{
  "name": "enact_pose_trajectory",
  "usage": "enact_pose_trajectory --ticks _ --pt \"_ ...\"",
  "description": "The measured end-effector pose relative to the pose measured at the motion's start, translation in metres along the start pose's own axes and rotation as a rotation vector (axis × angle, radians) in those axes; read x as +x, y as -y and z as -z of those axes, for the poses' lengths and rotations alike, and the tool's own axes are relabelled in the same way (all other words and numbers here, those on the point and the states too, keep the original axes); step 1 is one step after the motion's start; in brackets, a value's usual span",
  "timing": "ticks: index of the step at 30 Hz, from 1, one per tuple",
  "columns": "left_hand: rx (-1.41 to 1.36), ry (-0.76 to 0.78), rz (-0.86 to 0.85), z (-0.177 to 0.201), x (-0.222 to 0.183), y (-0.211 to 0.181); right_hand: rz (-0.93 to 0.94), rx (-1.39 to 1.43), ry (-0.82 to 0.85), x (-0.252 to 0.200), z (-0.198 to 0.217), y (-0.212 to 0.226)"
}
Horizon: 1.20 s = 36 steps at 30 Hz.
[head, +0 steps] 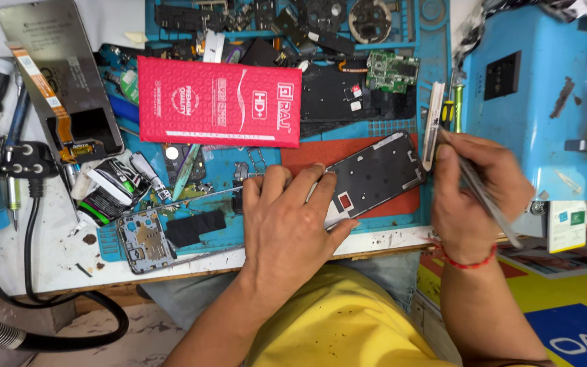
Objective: The person disassembles a mobile phone on a repair bench, removes the battery with tweezers, and uses a screwdriver to remove screws from the internal chassis.
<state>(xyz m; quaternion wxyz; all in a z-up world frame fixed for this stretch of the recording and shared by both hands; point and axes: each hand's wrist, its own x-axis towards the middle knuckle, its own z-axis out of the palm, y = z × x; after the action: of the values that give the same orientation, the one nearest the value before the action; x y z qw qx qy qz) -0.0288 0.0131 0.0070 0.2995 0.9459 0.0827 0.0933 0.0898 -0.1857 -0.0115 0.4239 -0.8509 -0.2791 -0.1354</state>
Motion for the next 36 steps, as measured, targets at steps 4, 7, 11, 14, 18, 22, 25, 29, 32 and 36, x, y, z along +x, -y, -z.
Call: enact_pose_trajectory --ticks 4,7,11,14,18,22,25,29,32,36 --pt "-0.012 0.005 0.008 -0.001 -0.002 -0.001 0.139 -0.046 0.020 -0.016 0.022 -0.001" --pt "0.002 -0.016 -0.001 -0.002 -0.003 -0.001 0.160 -0.014 0.041 -0.040 0.028 -0.003" --pt "0.046 -0.027 -0.001 -0.004 -0.007 -0.005 0.047 -0.011 0.056 -0.068 0.043 -0.014" --pt "0.056 -0.016 0.013 -0.002 -0.006 -0.006 -0.027 0.004 0.062 -0.078 0.050 -0.018" --pt "0.043 -0.016 -0.023 -0.001 -0.003 -0.007 -0.041 0.062 0.076 -0.074 0.049 -0.016" --pt "0.019 -0.024 -0.034 -0.005 -0.001 -0.008 -0.020 0.021 0.072 -0.057 0.035 -0.011" --pt "0.023 0.001 -0.004 -0.005 0.002 -0.009 -0.018 0.001 0.088 -0.047 0.028 -0.008" --pt "0.000 0.020 -0.021 -0.004 0.005 -0.005 -0.007 0.010 0.117 -0.044 0.027 -0.009" --pt "-0.011 0.050 -0.012 -0.004 0.007 -0.004 -0.010 -0.002 0.109 -0.045 0.025 -0.011" --pt "0.004 0.059 -0.035 -0.002 0.009 -0.004 -0.036 0.011 0.111 -0.044 0.022 -0.013"
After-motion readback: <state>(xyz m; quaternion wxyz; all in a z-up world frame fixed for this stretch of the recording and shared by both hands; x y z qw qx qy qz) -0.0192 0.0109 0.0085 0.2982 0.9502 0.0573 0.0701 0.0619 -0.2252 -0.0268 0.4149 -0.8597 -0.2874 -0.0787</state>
